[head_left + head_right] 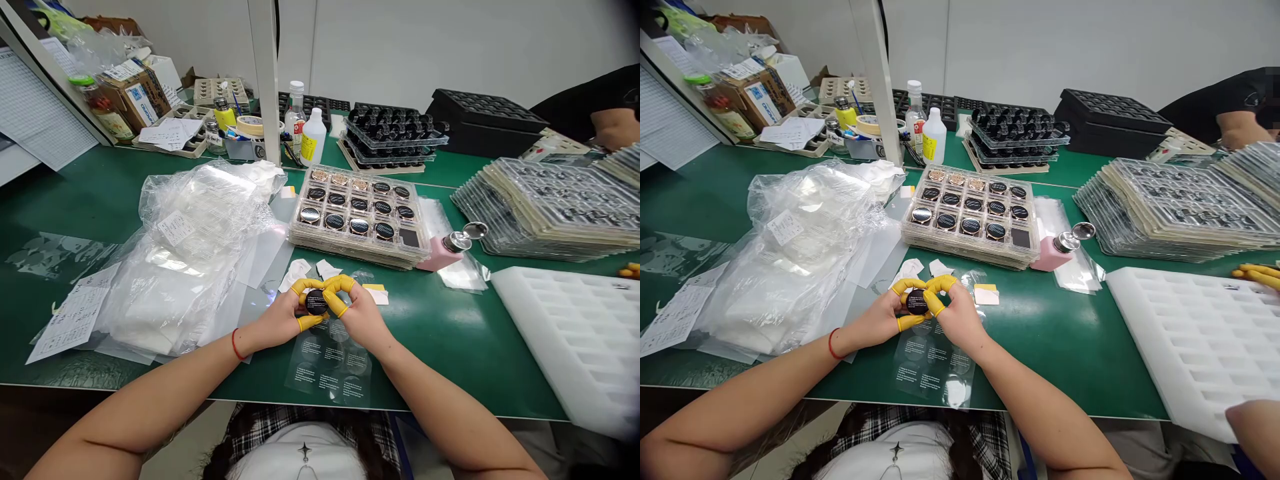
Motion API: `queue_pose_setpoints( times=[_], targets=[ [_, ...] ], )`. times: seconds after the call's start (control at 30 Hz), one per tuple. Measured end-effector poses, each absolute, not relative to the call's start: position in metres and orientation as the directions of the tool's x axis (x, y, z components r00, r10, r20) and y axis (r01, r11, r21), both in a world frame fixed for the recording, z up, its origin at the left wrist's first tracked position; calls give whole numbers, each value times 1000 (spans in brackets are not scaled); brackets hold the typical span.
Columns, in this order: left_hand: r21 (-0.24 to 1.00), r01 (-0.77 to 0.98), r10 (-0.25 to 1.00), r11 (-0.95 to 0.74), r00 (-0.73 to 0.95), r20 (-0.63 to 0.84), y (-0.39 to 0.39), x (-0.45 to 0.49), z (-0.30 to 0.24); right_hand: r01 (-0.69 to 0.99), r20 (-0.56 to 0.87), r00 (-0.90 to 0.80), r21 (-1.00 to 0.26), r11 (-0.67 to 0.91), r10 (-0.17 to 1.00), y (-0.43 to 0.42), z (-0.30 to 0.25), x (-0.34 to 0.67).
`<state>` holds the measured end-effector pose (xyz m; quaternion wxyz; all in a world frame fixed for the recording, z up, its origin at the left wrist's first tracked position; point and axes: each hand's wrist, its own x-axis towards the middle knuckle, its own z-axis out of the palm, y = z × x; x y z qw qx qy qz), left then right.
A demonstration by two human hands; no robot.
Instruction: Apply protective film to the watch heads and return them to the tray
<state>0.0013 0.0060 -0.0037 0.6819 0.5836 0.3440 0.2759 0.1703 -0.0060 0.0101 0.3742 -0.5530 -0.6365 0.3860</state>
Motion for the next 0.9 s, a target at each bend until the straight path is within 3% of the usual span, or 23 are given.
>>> queue_pose_setpoints(
  times=[0.07,0.17,0.3,0.5,0.6,0.73,0.8,0.9],
  targets=[
    [984,22,779,175,608,-153,6,1,-3,518,121,-140,-837,177,983,-4,16,177],
    [979,28,782,200,598,-177,6,1,-3,745,180,-182,-616,255,967,3,23,205],
    [969,14,780,245,591,-206,6,3,-5,908,50,-154,-387,161,987,10,12,259],
    [970,49,771,238,599,-219,4,3,-6,915,-149,-52,-403,-12,987,-2,-15,282],
    [978,39,779,206,599,-188,3,2,-5,902,-6,30,-430,-30,1000,-15,-4,261],
    [985,50,787,163,596,-160,2,3,-6,738,244,-177,-608,292,954,-33,16,212],
    [989,40,789,140,599,-136,2,3,-7,711,301,-251,-588,387,920,-39,16,188],
    [995,19,766,100,636,-89,2,1,-9,774,350,-256,-484,408,901,-37,6,167]
  ],
)
